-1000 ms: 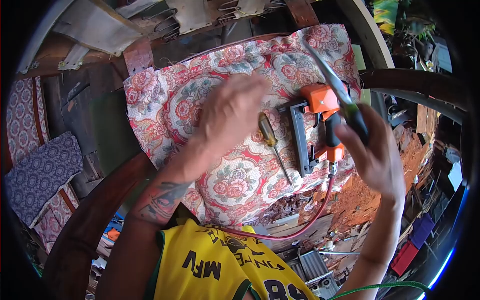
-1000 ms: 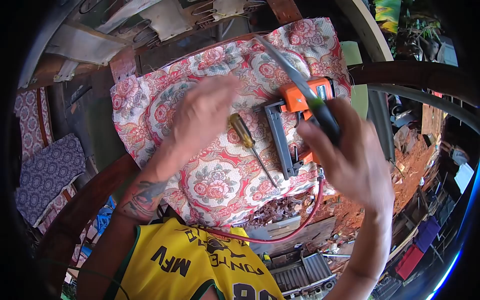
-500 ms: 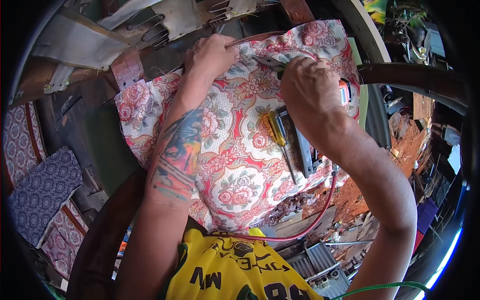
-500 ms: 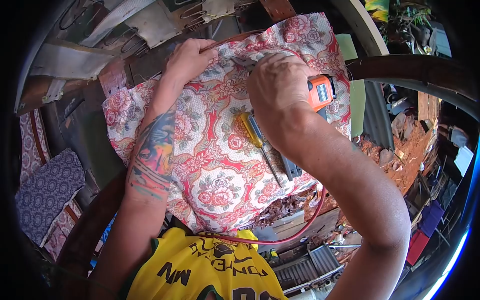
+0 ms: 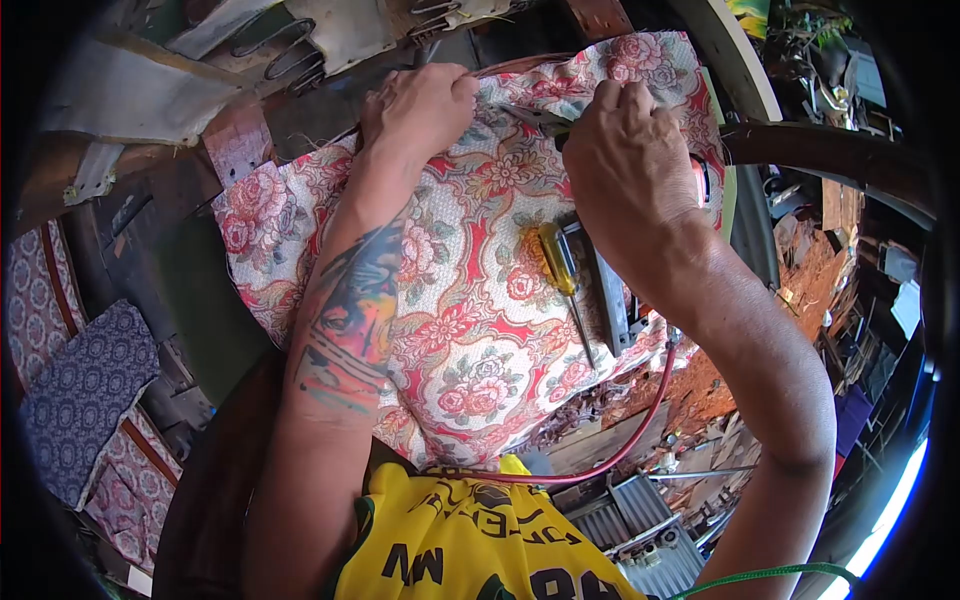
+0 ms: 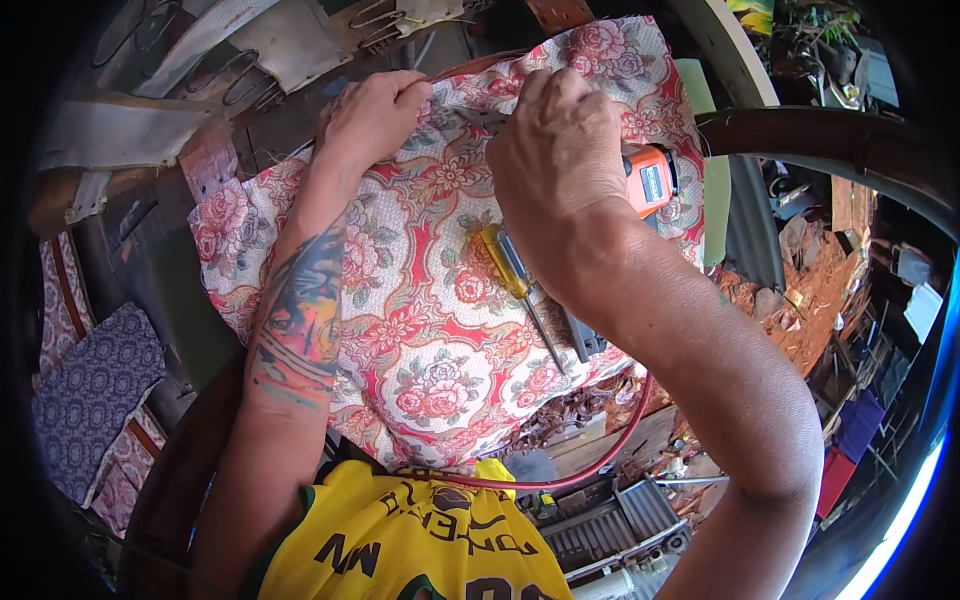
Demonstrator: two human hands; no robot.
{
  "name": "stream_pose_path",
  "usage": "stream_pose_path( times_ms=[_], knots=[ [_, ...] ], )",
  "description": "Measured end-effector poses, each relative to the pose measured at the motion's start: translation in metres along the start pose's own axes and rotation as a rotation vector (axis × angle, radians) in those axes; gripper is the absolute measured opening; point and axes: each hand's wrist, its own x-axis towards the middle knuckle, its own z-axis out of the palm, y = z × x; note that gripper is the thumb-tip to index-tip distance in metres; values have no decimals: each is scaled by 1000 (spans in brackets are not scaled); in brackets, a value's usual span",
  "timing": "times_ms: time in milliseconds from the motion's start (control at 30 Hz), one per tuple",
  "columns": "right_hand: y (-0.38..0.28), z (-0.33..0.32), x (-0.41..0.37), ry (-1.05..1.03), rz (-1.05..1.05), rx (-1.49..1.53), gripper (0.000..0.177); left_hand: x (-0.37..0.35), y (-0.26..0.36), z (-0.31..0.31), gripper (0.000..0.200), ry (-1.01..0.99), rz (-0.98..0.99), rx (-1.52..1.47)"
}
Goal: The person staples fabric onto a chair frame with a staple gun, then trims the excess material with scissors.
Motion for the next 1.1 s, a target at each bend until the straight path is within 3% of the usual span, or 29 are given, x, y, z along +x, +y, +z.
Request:
stream_pose_path(
  times_ms=[200, 300, 367, 800, 867, 900, 967, 1100],
  knots=[
    [-7, 10, 4, -97, 40, -22, 36, 4, -3, 5, 40, 9, 5, 6],
    [-14, 15, 3, 4, 145, -38, 44, 3, -4, 6, 39, 19, 2, 4],
    [-16, 13, 2, 67, 169, -226, 66, 3, -4, 6, 39, 18, 2, -8],
    [-26, 9, 5, 82, 209, -255, 69, 2, -2, 5, 40, 31, 12, -24],
    [-28, 2, 7, 89, 249, -237, 49, 1, -2, 4, 41, 35, 13, -20],
    [-23, -3, 7, 87, 247, -238, 49, 1, -1, 2, 41, 26, 17, -17],
    [-9, -12, 10, -162, 13, 80, 25, 0, 0, 1, 42, 18, 22, -17],
    [23, 4, 11, -59, -60, 330, 21, -1, 0, 1, 42, 22, 20, -16]
  ],
)
